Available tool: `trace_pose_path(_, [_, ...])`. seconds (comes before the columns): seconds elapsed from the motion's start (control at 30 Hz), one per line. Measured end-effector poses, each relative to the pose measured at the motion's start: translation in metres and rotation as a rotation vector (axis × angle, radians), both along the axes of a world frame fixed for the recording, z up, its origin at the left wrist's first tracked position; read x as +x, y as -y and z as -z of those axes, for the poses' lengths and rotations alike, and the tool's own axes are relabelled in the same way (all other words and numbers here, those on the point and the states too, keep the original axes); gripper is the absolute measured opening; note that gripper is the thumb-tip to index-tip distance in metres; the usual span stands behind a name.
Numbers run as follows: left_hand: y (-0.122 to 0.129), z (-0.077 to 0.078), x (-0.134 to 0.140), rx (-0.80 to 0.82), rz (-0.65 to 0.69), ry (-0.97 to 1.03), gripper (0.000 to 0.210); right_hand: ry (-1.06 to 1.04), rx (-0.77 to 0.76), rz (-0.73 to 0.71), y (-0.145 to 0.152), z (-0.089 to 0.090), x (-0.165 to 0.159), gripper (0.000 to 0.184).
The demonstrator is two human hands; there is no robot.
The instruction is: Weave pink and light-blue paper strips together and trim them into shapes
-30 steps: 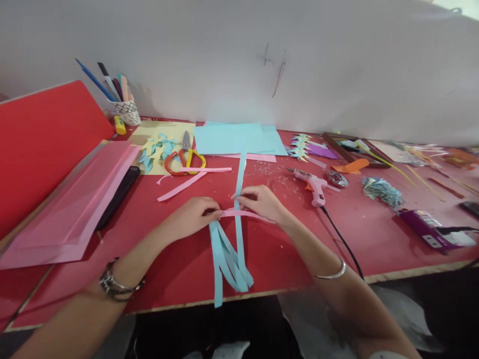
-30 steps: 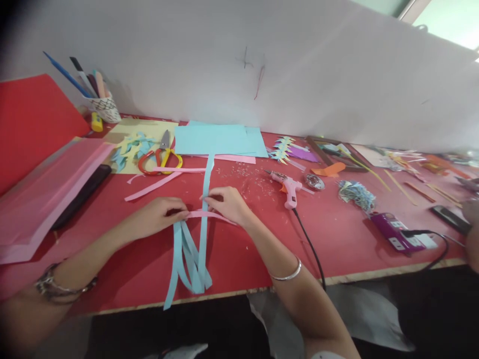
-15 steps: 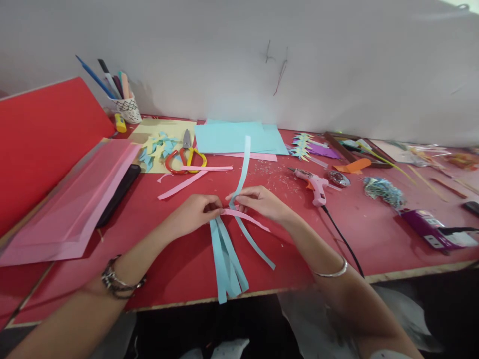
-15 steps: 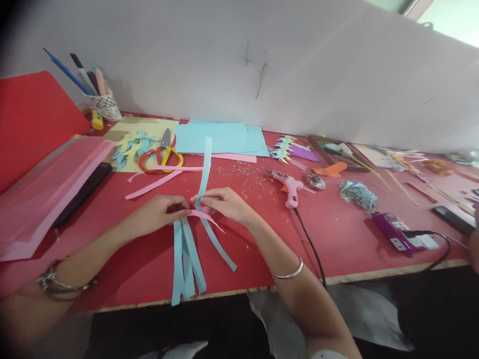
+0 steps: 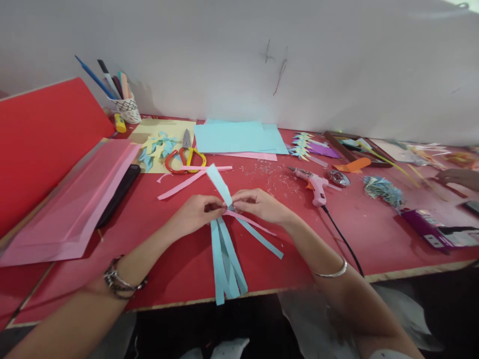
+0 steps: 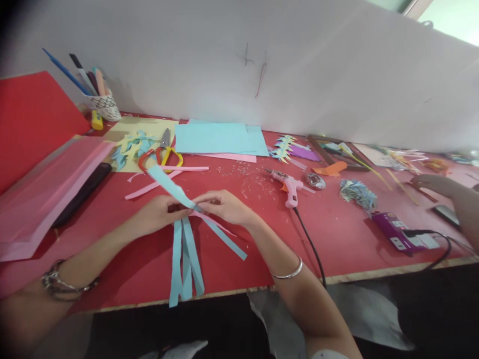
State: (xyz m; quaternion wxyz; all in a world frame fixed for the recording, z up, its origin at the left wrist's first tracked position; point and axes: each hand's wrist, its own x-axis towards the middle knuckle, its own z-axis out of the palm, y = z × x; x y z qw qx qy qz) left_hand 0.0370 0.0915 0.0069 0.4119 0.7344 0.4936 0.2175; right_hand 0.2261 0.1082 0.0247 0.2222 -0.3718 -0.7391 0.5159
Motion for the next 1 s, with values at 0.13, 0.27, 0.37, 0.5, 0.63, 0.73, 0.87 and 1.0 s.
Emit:
trace_pose_path(0.13, [0.000, 0.000, 0.002, 0.029, -0.023, -0.004, 0.027, -0.007, 0.027, -0.021, 0.001, 0.002, -0.002, 0.017])
trace_pose_path(0.27, [-0.001, 0.001, 0.004, 0.052, 0.012, 0.006, 0.029, -0.027, 0.052, -0.071, 0.002, 0.002, -0.002, 0.018])
trace_pose_path(0.37, [-0.001, 0.001, 0.004, 0.058, 0.007, 0.012, 0.029, -0.023, 0.084, -0.102, 0.003, 0.002, 0.000, 0.019])
trace_pose_path(0.5, [-0.001, 0.000, 0.005, 0.039, 0.004, 0.037, 0.028, -0.009, 0.117, -0.123, 0.003, 0.003, 0.001, 0.020])
trace_pose_path(0.63, [0.001, 0.000, 0.006, 0.040, 0.005, 0.039, 0.030, 0.003, 0.163, -0.025, 0.002, 0.008, -0.002, 0.020])
trace_pose_path(0.73, [0.001, 0.001, 0.006, 0.069, 0.013, 0.020, 0.030, -0.007, 0.116, 0.004, 0.003, 0.011, -0.005, 0.020])
trace_pose_path(0.87, [0.001, 0.002, 0.005, 0.095, 0.027, 0.036, 0.028, -0.034, 0.113, 0.003, 0.004, 0.010, -0.004, 0.022])
trace_pose_path(1.0, [0.001, -0.001, 0.006, 0.096, 0.027, 0.049, 0.026, 0.025, 0.140, 0.025, 0.006, 0.004, -0.003, 0.024])
